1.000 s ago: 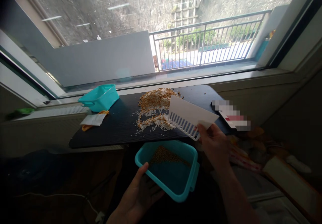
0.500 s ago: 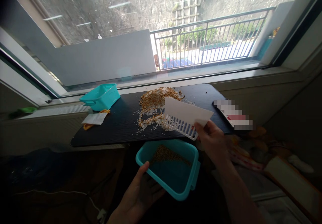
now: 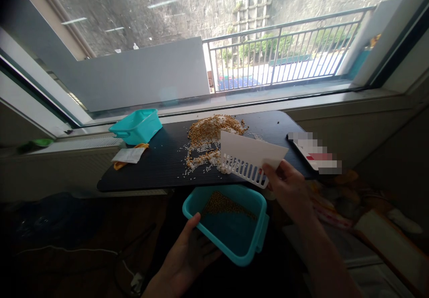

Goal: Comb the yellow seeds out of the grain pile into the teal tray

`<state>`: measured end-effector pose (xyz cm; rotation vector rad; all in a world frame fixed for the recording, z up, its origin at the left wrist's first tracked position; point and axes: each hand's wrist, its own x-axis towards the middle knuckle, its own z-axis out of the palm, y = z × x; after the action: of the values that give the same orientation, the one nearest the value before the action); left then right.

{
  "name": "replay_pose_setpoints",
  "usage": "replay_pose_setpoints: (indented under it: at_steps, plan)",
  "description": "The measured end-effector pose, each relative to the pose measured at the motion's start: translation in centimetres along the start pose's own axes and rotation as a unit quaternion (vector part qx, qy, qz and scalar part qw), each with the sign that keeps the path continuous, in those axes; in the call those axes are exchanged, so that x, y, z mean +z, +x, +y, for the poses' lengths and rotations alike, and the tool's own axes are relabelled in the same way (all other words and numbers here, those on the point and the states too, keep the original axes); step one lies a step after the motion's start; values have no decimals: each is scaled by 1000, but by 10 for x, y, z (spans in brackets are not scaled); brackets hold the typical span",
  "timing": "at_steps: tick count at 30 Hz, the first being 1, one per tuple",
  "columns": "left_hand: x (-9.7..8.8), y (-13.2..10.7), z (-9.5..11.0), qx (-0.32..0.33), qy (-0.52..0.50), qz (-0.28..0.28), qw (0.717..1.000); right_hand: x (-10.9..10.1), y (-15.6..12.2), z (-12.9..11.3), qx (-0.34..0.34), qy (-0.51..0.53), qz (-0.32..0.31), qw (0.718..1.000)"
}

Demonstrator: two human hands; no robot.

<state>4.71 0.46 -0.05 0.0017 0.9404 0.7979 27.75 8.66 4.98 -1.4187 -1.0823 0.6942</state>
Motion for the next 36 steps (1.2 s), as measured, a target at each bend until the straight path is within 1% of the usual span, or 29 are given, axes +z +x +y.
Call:
replay_pose_setpoints:
  at_steps: [3,5,8,14,19,23,28,30,33,36]
  plan:
    - [0,0,0,1,4,7,1000,-2,0,2,29,23,-1,999]
    - [0,0,0,2,6,8,1000,-6,0,6,23,16,15,1000]
    - [0,1,1,2,6,8,1000,-9,-1,8,25,14,12,1000]
    - [0,0,0,4,8,6,1000,-10,-10,-5,50,28,-14,998]
    - [0,-1,0,4,0,1,1000,-11,-12,-9,48,29,-3,998]
    - [-1,0,0,4,0,2,1000,-10,-12,-3,42,40,-29,998]
    - [-2,1,0,5,7,6,1000,-11,-14,0,62,54,-82,993]
    - [-1,1,1,5,8,5,1000,-11,-13,-5,52,49,-64,995]
    - [-1,0,0,8,5,3,1000,-10,-9,-15,32,14,-10,999]
    - [-1,0,0,8,1,4,1000,-4,-4,-20,32,5,-12,999]
